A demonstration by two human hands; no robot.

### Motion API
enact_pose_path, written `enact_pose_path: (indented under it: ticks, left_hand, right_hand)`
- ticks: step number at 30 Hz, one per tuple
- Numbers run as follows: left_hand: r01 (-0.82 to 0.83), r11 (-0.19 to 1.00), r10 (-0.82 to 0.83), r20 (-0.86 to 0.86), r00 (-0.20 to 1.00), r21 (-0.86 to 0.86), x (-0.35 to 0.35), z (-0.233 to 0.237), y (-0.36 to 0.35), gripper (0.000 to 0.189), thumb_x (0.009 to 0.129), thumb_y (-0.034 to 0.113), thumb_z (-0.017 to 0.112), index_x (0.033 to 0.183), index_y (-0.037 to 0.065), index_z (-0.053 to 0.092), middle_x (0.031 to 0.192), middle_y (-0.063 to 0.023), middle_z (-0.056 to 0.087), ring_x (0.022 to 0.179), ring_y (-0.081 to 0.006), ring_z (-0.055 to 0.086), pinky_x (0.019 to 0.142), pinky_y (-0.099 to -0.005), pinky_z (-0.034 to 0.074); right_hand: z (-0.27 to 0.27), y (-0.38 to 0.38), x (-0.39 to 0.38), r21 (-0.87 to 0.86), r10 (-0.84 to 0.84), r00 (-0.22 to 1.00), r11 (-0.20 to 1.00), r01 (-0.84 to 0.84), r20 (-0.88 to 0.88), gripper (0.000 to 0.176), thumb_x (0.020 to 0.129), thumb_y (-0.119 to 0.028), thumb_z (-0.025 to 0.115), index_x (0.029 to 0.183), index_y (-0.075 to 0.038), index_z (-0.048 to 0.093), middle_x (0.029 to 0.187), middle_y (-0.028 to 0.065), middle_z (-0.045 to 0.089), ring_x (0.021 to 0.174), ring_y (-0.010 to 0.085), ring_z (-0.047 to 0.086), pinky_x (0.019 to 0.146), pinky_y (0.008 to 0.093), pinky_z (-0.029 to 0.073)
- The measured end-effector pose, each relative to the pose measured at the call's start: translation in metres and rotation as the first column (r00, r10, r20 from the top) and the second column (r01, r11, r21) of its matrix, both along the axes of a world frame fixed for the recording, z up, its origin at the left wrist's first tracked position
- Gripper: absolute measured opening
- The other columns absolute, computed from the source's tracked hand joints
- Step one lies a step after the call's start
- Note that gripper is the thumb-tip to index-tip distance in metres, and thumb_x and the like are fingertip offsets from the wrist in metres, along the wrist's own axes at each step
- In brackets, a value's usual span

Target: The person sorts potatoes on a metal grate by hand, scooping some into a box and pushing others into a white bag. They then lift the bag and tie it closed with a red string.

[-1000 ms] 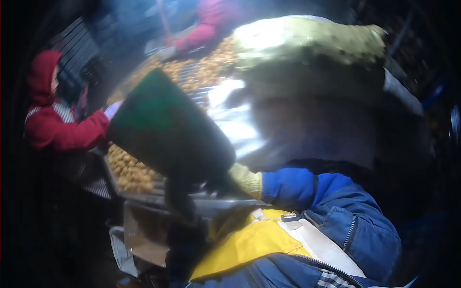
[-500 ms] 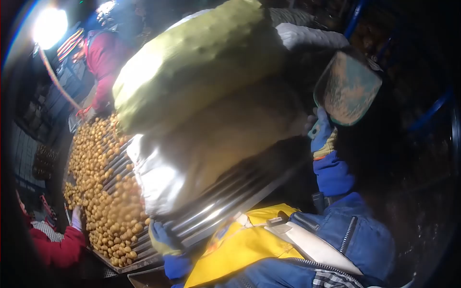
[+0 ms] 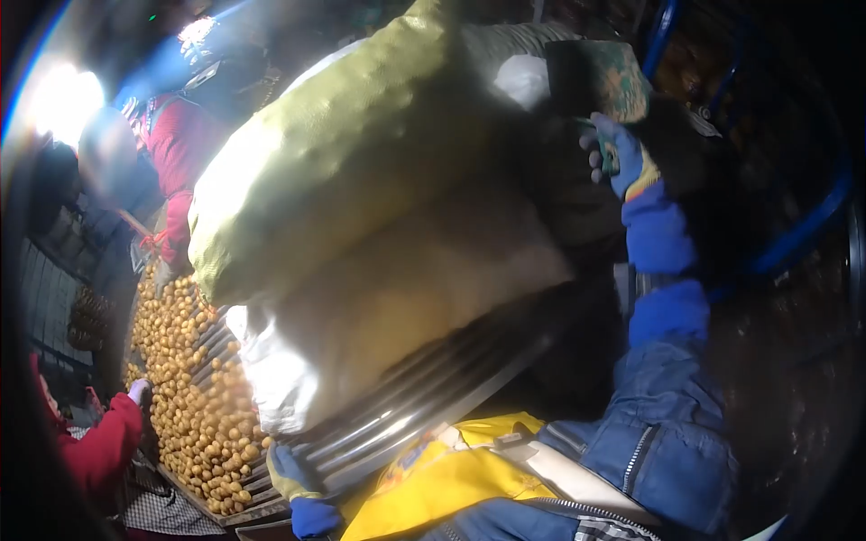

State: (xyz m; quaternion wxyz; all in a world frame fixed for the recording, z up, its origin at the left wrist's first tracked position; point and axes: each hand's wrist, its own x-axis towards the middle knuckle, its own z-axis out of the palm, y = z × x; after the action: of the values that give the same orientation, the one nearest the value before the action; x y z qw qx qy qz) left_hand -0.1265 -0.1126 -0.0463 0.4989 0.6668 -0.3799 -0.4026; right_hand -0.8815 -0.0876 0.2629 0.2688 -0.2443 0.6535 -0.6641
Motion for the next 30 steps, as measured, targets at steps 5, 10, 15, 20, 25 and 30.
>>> enact_pose_path:
  ticks: [5,10,15,20,25,30]
  left_hand:
    - [-0.006,1.0,0.005,0.032,0.999,0.011,-0.005,0.011,0.006,0.049,0.106,0.023,0.052,0.145,-0.006,0.051,0.137,-0.0163,0.061,0.123,-0.0229,0.058,0.107,-0.035,0.046]
    - [-0.073,0.997,0.074,-0.055,0.996,0.014,-0.016,0.02,0.009,0.046,0.106,0.022,0.052,0.143,-0.006,0.052,0.129,-0.0141,0.064,0.111,-0.0205,0.062,0.095,-0.0319,0.051]
    - [-0.104,0.993,0.106,-0.033,0.994,0.056,-0.027,0.04,0.007,0.04,0.105,0.018,0.056,0.139,-0.004,0.057,0.106,-0.0046,0.064,0.085,-0.0107,0.057,0.074,-0.0257,0.051]
    - [-0.092,0.993,0.101,-0.129,0.987,0.071,-0.024,0.038,0.006,0.036,0.106,0.019,0.059,0.137,0.0,0.059,0.099,-0.0007,0.064,0.078,-0.0089,0.057,0.067,-0.0242,0.05]
    - [-0.159,0.987,0.16,-0.039,0.986,0.038,-0.037,0.048,0.003,0.031,0.106,0.015,0.061,0.13,-0.004,0.065,0.112,-0.0086,0.07,0.1,-0.0172,0.065,0.086,-0.0325,0.056]
    - [-0.113,0.993,0.11,0.085,0.99,0.022,-0.033,0.068,0.017,0.034,0.103,0.018,0.066,0.131,-0.003,0.067,0.116,-0.0137,0.073,0.105,-0.0238,0.069,0.092,-0.0356,0.055]
  right_hand:
    - [0.026,-0.052,-0.023,0.11,0.073,0.955,0.993,-0.043,-0.286,0.048,0.095,-0.044,0.067,0.123,-0.005,0.071,0.095,0.0037,0.068,0.076,0.0145,0.064,0.055,0.0346,0.051]
    - [-0.029,-0.096,-0.179,0.224,0.141,0.774,0.975,0.001,-0.617,0.048,0.095,-0.038,0.066,0.115,0.005,0.07,0.1,0.0088,0.072,0.087,0.0219,0.068,0.075,0.0444,0.054]
    - [0.029,-0.094,-0.057,-0.114,-0.12,-0.036,0.744,0.658,-0.992,0.05,0.095,-0.039,0.068,0.129,-0.002,0.067,0.119,0.0232,0.073,0.112,0.0391,0.068,0.095,0.0458,0.053]
    - [0.054,-0.091,0.159,-0.019,0.031,0.098,0.88,-0.474,-0.995,0.03,0.099,-0.014,0.069,0.127,-0.003,0.07,0.111,0.0131,0.077,0.091,0.0209,0.074,0.076,0.0332,0.058]
    - [0.052,-0.078,0.307,0.325,0.173,-0.275,0.501,-0.802,-0.946,0.032,0.099,-0.016,0.07,0.128,-0.004,0.07,0.116,0.015,0.074,0.098,0.0242,0.071,0.082,0.0359,0.056]
    - [0.053,-0.086,0.392,0.39,0.125,-0.372,0.399,-0.83,-0.92,0.034,0.098,-0.018,0.07,0.129,-0.004,0.069,0.12,0.017,0.072,0.104,0.0275,0.069,0.088,0.0386,0.054]
